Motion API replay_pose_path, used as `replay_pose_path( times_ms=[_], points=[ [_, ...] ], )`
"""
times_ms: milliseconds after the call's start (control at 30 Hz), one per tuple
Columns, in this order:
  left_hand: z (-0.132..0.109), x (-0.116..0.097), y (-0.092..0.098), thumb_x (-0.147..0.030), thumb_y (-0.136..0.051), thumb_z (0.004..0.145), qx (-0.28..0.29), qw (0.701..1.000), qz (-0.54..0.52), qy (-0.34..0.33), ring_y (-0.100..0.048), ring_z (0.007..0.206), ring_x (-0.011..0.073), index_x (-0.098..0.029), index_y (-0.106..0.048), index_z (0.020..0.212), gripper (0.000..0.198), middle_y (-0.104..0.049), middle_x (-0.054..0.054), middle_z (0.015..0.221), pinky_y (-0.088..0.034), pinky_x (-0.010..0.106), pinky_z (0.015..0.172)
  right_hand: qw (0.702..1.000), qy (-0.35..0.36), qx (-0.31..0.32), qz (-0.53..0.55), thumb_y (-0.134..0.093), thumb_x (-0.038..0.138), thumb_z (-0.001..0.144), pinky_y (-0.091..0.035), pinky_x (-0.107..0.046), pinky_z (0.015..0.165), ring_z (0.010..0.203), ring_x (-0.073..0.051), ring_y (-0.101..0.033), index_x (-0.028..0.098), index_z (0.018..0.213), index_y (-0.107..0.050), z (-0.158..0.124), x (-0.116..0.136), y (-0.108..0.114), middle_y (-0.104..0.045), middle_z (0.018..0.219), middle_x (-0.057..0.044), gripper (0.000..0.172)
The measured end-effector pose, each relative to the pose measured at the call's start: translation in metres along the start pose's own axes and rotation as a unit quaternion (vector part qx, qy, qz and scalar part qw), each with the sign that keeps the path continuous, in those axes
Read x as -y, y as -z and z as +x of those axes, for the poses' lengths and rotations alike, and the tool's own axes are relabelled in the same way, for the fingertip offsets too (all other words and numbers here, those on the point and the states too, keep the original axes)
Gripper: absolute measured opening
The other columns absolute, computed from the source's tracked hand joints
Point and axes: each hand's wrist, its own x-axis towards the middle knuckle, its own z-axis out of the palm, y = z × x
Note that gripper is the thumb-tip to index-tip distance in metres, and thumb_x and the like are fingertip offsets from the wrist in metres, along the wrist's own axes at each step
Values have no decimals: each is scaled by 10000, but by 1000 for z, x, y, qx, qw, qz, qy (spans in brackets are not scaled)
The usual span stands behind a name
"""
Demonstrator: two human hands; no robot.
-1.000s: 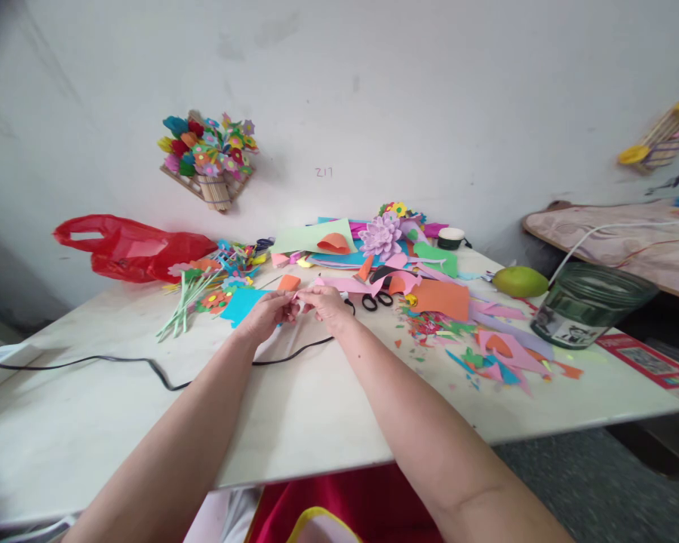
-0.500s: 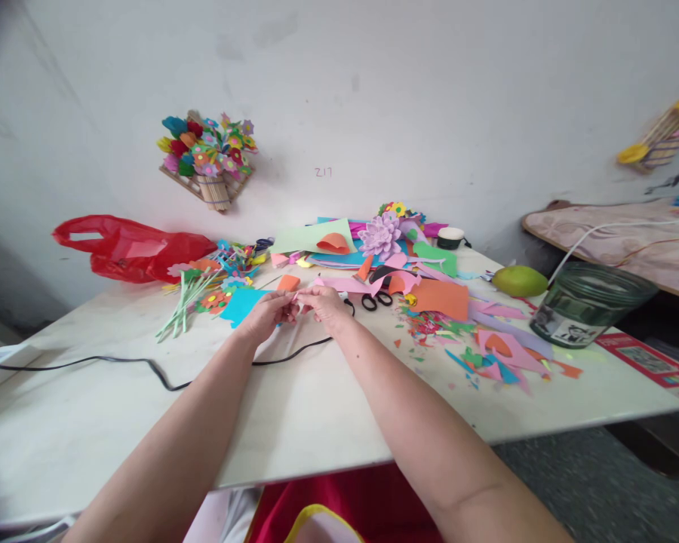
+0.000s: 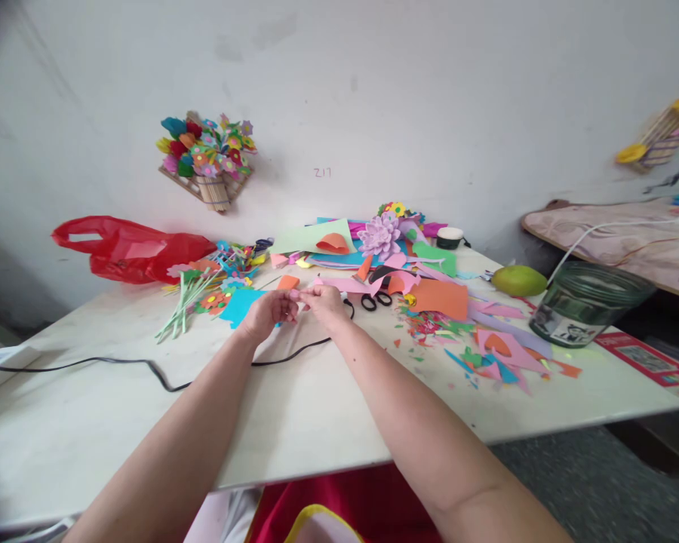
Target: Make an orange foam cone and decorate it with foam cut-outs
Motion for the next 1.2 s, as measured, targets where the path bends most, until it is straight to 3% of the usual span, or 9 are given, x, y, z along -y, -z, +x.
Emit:
replay_pose_path(
  times_ms=[267,600,833,967,1200],
  points=[
    [-2,5,2,-333,-619,650,-67,995,48,-58,-487,478,92,-149,-557,674,196,-556,1,560,-428,218,484,1000,6,8,-2,-675,371,573,-312,-214,469,508,-80,-463,154,598,-614,4,-7,0,-557,552,19,227],
    [-3,5,2,-374,-654,660,-66,994,32,-83,-495,488,89,-151,-555,690,246,-564,-4,574,-447,230,502,1000,2,7,-6,-690,374,575,-299,-214,454,509,-85,-459,151,597,-610,4,-8,1,-547,545,15,238],
    [0,6,0,-456,-714,609,-112,986,59,-110,-467,430,70,-153,-517,646,364,-534,-25,530,-427,220,469,1000,6,15,-21,-655,324,602,-288,-208,444,509,-86,-468,153,621,-608,7,-12,0,-544,544,17,178],
    [1,7,1,-448,-692,644,-114,984,71,-121,-458,443,66,-147,-527,648,343,-525,-22,529,-401,206,465,999,11,19,-34,-609,360,654,-272,-213,441,469,-77,-429,156,604,-590,7,-13,1,-527,513,26,211],
    [1,6,-1,-480,-646,690,-84,984,101,-124,-426,451,61,-152,-508,633,360,-495,-30,520,-365,197,466,998,15,54,-39,-627,386,654,-281,-214,437,441,-55,-397,148,629,-600,5,-12,1,-614,628,-4,242]
  ],
)
